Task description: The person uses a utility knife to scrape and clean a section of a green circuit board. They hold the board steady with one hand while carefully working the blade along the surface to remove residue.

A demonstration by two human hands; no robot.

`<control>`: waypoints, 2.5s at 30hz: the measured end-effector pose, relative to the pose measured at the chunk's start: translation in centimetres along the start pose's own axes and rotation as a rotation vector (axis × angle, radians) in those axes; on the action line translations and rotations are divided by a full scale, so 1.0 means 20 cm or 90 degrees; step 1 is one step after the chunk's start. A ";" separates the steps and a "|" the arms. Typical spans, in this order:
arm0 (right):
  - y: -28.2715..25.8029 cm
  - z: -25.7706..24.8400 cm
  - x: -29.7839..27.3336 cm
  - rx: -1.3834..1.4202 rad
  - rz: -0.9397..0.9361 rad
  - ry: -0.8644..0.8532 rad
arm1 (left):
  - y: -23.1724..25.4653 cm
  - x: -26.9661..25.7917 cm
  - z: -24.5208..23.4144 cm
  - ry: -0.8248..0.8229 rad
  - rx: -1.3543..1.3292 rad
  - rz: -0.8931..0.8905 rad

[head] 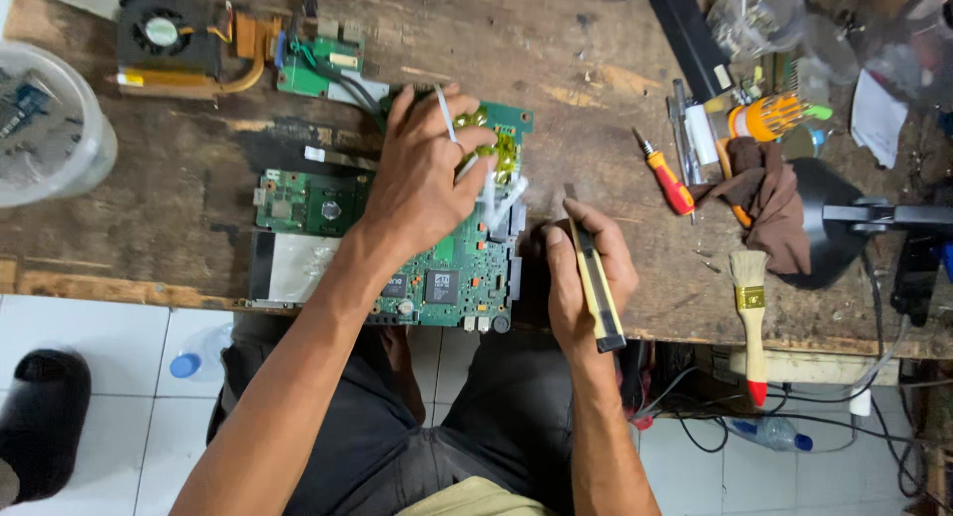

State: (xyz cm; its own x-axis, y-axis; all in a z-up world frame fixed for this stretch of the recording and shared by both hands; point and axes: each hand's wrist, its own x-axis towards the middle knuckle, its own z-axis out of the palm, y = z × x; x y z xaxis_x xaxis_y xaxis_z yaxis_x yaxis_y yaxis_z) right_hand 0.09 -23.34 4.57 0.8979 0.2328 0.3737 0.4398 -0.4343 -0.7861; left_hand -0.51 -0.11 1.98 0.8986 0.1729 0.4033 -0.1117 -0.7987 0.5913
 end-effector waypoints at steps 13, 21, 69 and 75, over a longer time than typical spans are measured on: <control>-0.02 -0.01 0.00 0.074 0.016 -0.071 | 0.34 -0.60 -0.45 0.027 -0.036 -0.045; -0.10 -0.03 0.01 0.039 -0.240 -0.121 | 0.42 -1.06 -0.44 0.258 0.106 -0.257; 0.01 -0.10 0.18 -0.006 -0.241 -0.177 | 0.53 -0.70 -0.11 0.471 -0.655 -0.507; -0.03 -0.18 0.10 0.070 -0.197 -0.042 | 0.49 -0.69 -0.34 0.367 -0.587 -0.515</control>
State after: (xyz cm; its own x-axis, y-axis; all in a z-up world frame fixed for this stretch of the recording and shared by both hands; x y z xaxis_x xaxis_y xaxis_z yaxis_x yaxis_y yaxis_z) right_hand 1.62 -25.80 7.53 0.7170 0.3967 0.5732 0.6835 -0.2387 -0.6898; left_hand -16.96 -6.38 6.92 0.5687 0.8028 -0.1789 -0.0868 0.2749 0.9575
